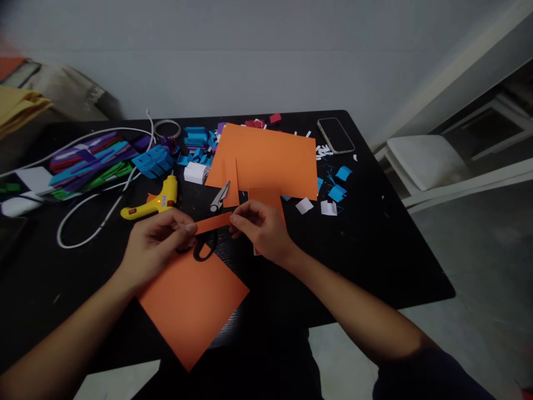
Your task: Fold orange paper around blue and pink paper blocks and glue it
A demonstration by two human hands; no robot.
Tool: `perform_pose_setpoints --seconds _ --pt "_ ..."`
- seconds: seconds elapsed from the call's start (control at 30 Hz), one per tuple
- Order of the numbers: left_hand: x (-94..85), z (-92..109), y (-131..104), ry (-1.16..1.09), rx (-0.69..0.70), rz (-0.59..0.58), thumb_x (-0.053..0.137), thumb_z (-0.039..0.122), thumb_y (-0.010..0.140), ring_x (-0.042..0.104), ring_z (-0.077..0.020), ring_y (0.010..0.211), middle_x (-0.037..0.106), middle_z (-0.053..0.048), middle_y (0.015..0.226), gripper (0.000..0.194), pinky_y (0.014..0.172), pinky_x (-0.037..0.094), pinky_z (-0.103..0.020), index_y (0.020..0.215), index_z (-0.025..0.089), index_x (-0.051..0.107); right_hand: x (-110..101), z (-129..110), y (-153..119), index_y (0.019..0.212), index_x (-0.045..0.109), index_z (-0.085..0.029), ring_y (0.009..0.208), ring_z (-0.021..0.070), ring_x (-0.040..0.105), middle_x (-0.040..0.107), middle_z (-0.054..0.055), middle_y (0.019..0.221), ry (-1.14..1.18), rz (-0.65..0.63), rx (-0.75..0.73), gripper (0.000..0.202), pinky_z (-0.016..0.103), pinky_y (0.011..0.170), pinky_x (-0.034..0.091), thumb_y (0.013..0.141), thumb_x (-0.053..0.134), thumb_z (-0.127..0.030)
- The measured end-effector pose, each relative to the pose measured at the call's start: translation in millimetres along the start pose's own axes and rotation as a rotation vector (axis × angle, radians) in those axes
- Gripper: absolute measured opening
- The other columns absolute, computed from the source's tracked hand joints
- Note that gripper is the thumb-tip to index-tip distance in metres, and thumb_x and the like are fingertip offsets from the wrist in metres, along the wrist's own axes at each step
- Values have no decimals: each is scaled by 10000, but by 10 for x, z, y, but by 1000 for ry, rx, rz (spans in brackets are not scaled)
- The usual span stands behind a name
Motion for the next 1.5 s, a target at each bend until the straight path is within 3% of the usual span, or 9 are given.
perform_pose_setpoints --seconds 0.1,0.23,0.43,0.6,0.87,1.0,1.27,1.5 --pt "-19 -28 9 2 -14 46 656 302 942 525 -111 524 612 22 602 184 510 413 -224 798 188 665 13 30 -8 842 664 -194 695 140 696 701 -3 769 -12 -43 34 233 312 708 627 838 818 -369" --pt "-25 -38 11 15 6 -3 664 330 941 511 -112 526 587 28 593 203 507 398 -226 796 188 661 33 69 -23 974 682 -211 745 140 713 714 0 875 -5 -60 -7 215 308 732 624 835 813 -307" --pt "19 -44 -5 95 21 -94 659 369 951 515 -110 526 605 22 597 242 496 382 -217 801 179 666 50 93 -55 1060 753 -243 956 177 741 773 34 1037 -237 -113 -197 210 315 826 605 857 805 -257" --pt "39 -47 4 98 26 -100 661 374 949 525 -107 534 607 21 612 252 498 394 -210 795 176 667 46 60 -75 1081 782 -241 921 188 741 801 40 1034 -467 -118 -375 232 335 814 576 854 827 -223" --pt "43 -6 6 57 46 -54 685 357 946 553 -106 535 631 23 612 202 502 422 -205 849 181 704 66 70 -76 1005 784 -236 868 182 762 810 31 975 -324 -94 -193 139 327 793 614 882 801 -299" --pt "60 6 6 28 62 -27 714 330 929 616 -117 595 680 11 681 142 556 491 -213 920 190 731 71 101 -71 1035 772 -238 821 165 762 803 21 958 -233 -85 -125 196 326 795 622 854 826 -290" --pt "91 7 10 -46 77 -2 782 259 866 658 -122 642 711 13 736 126 620 555 -230 963 194 737 75 117 -78 1055 762 -240 857 175 775 801 26 978 -204 -77 -120 238 337 819 636 840 842 -308" --pt "94 -13 -3 -40 72 8 793 253 861 674 -127 653 731 0 764 147 626 567 -235 992 200 752 105 80 -104 1010 735 -222 864 178 783 799 37 975 -216 -124 -121 159 334 817 645 886 786 -307"
Point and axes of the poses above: each hand's wrist, its own y-axis towards the middle knuckle, its own x-axis out of the palm, z = x × y, the point moved 1 cm from there along y, towards the middle knuckle
